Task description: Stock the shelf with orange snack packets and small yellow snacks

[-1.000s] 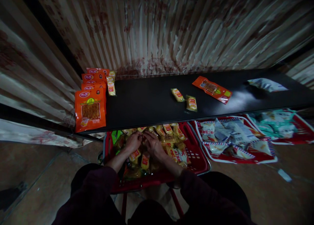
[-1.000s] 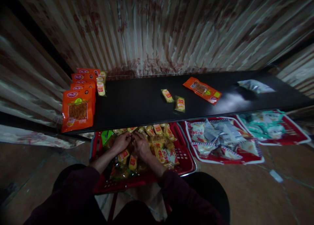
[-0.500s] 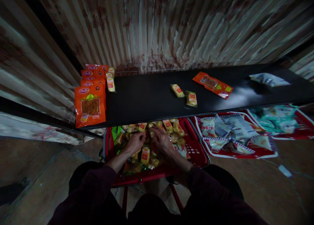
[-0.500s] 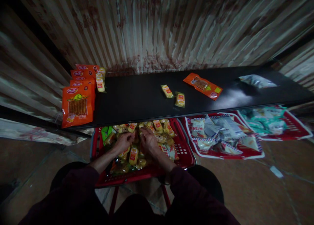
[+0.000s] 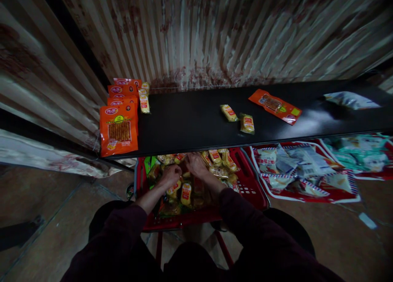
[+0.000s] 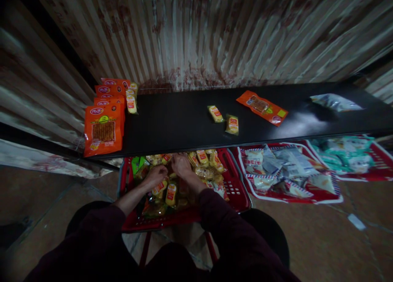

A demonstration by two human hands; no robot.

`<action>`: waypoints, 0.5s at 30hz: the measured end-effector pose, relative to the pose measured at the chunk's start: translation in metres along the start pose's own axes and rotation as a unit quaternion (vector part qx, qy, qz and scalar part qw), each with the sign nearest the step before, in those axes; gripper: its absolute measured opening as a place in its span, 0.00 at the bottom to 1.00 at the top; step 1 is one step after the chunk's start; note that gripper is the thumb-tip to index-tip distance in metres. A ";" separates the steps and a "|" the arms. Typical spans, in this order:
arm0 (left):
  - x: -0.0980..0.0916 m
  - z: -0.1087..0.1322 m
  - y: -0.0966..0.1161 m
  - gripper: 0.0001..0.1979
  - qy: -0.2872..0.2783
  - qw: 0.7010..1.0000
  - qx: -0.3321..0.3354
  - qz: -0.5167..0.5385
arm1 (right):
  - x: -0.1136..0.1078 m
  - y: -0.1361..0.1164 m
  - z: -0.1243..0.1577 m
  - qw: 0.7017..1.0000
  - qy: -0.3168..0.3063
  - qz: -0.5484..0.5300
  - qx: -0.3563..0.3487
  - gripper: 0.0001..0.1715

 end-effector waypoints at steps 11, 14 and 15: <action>0.002 -0.013 -0.007 0.09 0.083 0.978 -0.107 0.161 | -0.007 -0.002 0.001 1.000 -0.021 0.014 -0.014 0.16; 0.003 -0.015 -0.012 0.09 0.103 0.973 -0.111 0.173 | -0.011 -0.005 0.008 1.000 0.006 -0.006 -0.023 0.18; 0.003 -0.016 -0.014 0.09 0.109 0.973 -0.106 0.173 | -0.012 -0.006 0.010 0.999 0.011 -0.016 -0.028 0.20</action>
Point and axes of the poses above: each hand's wrist, its own z-axis away from the middle knuckle, its own x-axis out of the palm, y = z × x, the point moved 1 cm from there along -z, towards the middle knuckle, and after that the axes turned 5 degrees about y, right-handed, at the moved point
